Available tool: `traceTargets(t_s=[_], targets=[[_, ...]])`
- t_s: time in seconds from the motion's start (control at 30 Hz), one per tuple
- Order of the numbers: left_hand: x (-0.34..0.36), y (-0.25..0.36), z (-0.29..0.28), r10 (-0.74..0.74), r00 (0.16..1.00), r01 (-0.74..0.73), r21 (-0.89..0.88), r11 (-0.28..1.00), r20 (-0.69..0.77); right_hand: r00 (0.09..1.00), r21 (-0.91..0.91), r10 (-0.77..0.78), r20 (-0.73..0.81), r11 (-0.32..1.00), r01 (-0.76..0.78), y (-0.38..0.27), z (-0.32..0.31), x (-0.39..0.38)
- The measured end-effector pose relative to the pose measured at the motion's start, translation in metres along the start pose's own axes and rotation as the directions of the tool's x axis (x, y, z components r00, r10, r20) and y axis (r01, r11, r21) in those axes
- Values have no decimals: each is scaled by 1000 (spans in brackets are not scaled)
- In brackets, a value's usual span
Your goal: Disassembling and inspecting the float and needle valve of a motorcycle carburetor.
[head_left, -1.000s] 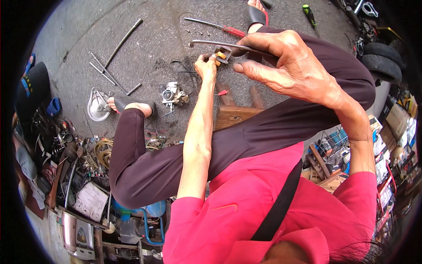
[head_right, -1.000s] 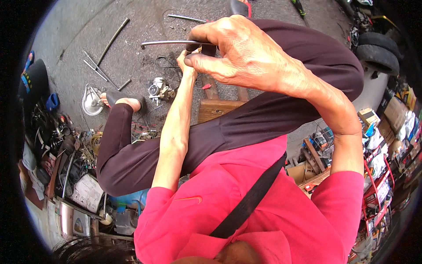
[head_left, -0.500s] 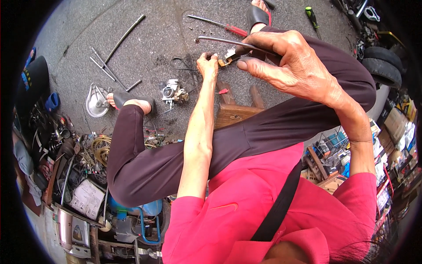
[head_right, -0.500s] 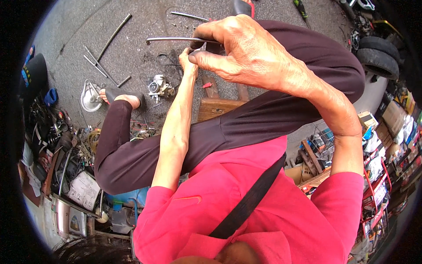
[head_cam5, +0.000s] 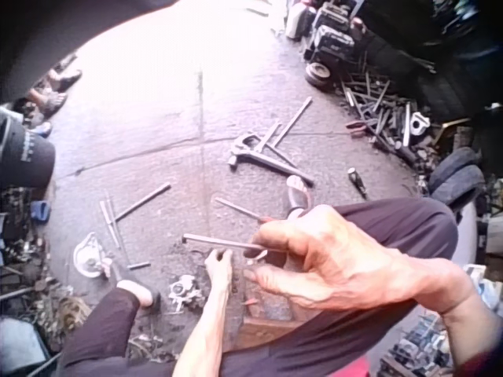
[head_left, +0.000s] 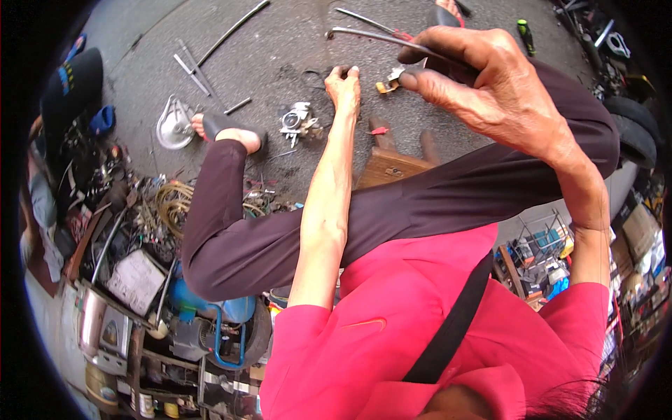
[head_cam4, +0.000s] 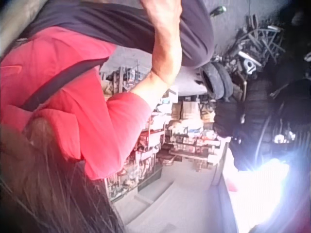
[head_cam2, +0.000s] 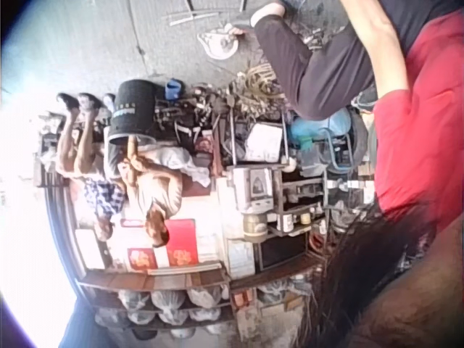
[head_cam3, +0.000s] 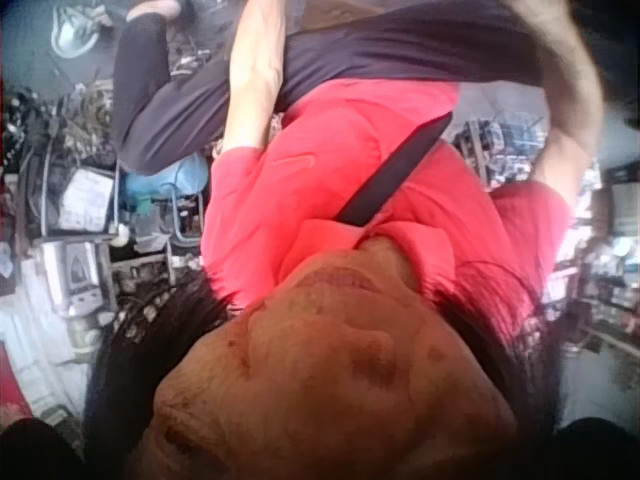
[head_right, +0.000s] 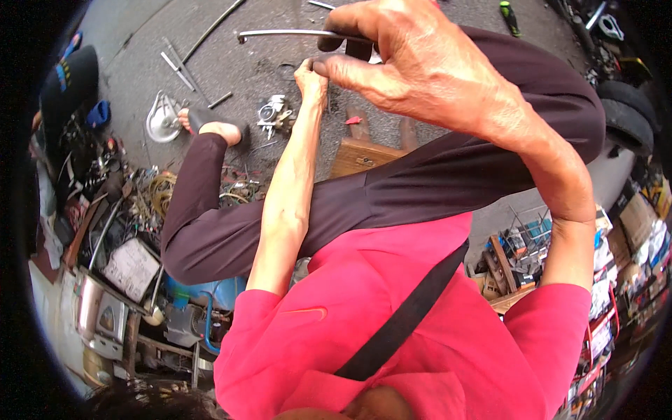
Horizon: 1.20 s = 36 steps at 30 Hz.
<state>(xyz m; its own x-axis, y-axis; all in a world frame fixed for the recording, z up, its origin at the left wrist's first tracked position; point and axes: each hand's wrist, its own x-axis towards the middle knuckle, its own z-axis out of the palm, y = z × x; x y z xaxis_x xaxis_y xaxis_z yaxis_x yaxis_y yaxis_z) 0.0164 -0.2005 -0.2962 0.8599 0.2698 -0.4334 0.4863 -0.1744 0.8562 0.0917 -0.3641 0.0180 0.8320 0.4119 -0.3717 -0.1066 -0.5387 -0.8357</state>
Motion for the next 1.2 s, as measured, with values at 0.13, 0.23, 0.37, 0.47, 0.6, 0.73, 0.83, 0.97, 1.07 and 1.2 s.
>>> traceTargets(t_s=[0.13, 0.23, 0.37, 0.47, 0.6, 0.73, 0.83, 0.97, 1.07, 1.2], targets=[[-3, 30, -37, 0, 989, -40, -270, 962, -146, 984, -141, -170, -48, 977, 162, -14, 5, 1], [-10, 48, -80, 41, 879, -87, -75, 993, -475, 961, -93, -275, 33, 957, 276, -25, -6, 1], [-19, 2, -153, -331, 601, 278, -199, 940, -728, 964, 10, -259, 67, 966, 259, -43, 5, 3], [-33, -1, -136, -895, 428, 589, -712, 383, -127, 991, 139, -64, 115, 989, 48, -32, 5, 6], [-39, -27, -136, -862, 458, 626, -767, 140, 216, 985, 6, -155, 77, 988, 155, -33, 12, 16], [-32, -26, -116, -831, 517, 574, -804, 157, 207, 997, -27, -54, 48, 998, 55, -34, 8, 16], [-41, -41, -141, -829, 544, 539, -810, 230, 127, 990, -47, -92, 111, 994, 97, -33, 23, 26], [-42, -16, -129, -789, 593, 538, -808, 243, 158, 986, 24, -127, 108, 992, 125, -35, 20, 25], [-36, 17, -122, -661, 711, 479, -853, 206, 240, 981, -25, -181, 69, 983, 183, -46, 16, 24], [-35, 70, -135, -328, 911, 334, -914, 229, 251, 997, 50, -50, 56, 998, 48, -52, 23, 29]])
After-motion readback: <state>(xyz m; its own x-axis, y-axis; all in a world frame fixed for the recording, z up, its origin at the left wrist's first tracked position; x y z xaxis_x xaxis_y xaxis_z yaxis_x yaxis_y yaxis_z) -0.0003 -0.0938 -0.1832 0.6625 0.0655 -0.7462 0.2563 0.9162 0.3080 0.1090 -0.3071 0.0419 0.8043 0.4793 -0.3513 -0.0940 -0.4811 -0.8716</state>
